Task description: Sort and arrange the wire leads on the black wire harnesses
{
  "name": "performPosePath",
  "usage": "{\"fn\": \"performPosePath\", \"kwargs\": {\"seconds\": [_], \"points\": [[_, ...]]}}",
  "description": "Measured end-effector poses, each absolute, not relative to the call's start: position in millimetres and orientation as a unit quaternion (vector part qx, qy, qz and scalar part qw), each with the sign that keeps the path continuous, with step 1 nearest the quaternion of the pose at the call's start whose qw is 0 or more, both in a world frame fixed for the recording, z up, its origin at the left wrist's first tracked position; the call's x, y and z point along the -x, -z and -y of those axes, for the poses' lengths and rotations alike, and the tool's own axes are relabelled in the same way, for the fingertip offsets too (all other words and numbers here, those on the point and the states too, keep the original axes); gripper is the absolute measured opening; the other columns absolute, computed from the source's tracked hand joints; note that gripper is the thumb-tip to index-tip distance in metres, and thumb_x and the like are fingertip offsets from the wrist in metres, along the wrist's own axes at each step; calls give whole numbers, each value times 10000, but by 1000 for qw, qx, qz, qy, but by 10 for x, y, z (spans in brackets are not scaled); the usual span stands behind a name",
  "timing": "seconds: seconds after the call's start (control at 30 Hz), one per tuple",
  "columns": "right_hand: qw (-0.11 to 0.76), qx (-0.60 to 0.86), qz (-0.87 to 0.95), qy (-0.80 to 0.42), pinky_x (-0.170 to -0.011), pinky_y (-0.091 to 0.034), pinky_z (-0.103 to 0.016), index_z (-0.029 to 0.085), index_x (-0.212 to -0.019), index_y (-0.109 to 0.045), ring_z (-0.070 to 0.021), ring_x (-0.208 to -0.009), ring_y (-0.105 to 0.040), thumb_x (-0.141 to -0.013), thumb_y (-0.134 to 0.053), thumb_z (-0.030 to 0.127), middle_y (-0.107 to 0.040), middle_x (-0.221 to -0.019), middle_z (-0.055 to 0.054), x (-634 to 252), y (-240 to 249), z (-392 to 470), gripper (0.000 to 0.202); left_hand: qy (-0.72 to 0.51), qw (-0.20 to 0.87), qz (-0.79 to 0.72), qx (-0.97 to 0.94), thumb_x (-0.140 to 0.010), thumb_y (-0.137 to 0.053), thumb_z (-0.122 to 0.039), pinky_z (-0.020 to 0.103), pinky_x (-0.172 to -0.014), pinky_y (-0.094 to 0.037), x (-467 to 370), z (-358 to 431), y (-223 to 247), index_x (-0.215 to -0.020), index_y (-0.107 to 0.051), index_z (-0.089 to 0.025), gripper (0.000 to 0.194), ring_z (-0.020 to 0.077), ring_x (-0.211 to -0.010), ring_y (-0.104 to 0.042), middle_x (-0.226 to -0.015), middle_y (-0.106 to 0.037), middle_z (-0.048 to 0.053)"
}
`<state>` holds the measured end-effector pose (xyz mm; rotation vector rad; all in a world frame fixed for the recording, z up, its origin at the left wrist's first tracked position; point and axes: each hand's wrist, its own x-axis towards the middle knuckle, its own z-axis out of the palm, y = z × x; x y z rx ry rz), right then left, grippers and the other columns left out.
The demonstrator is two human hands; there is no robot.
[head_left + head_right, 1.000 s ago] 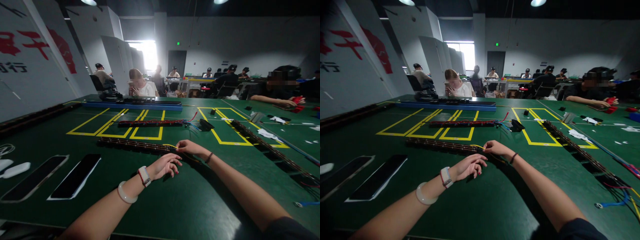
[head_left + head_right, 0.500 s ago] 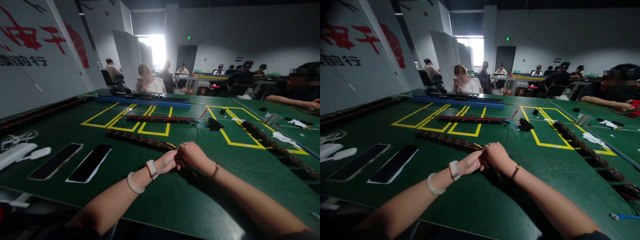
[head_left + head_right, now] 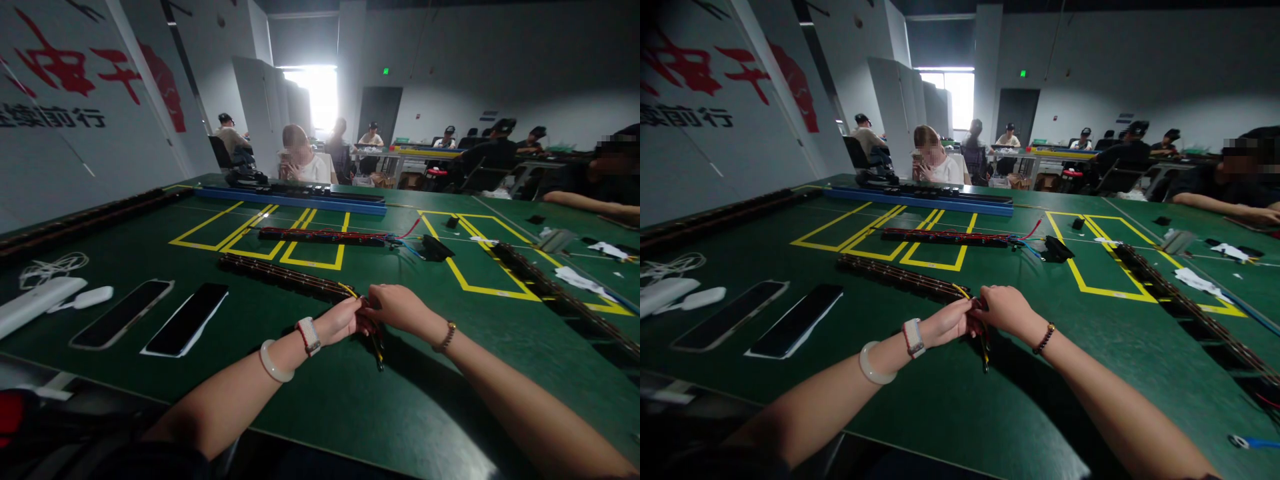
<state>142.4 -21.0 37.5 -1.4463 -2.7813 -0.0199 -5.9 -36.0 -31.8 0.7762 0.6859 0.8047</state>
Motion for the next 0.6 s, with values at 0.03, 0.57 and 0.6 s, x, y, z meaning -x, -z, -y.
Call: {"fn": "performPosePath", "kwargs": {"seconds": [0.03,0.57,0.6], "points": [[-6,465,885,4,-526,-298,-252,176,-815,-627,-175,-653,-592,-848,-541,381,-657,-755,-62,-1420,-377,216,225,-373,791,-321,-363,-948,-372,-269,214,-488,-395,58,362,312,-855,-503,-142,205,103,-513,-578,-704,-627,37],[86,531,839,86,-617,-307,-271,187,-786,-634,-176,-757,-593,-890,-544,413,-671,-802,-52,-1660,-19,-353,264,-333,749,-363,-443,-917,-440,-279,195,-489,-321,73,418,203,-903,-503,-127,165,60,-529,-528,-741,-601,37],[90,529,839,90,-626,-304,-274,188,-786,-631,-178,-768,-588,-885,-552,415,-669,-801,-50,-1662,22,-385,260,-333,746,-363,-448,-910,-457,-292,195,-484,-313,73,421,194,-898,-503,-128,170,57,-525,-519,-738,-595,31]]}}
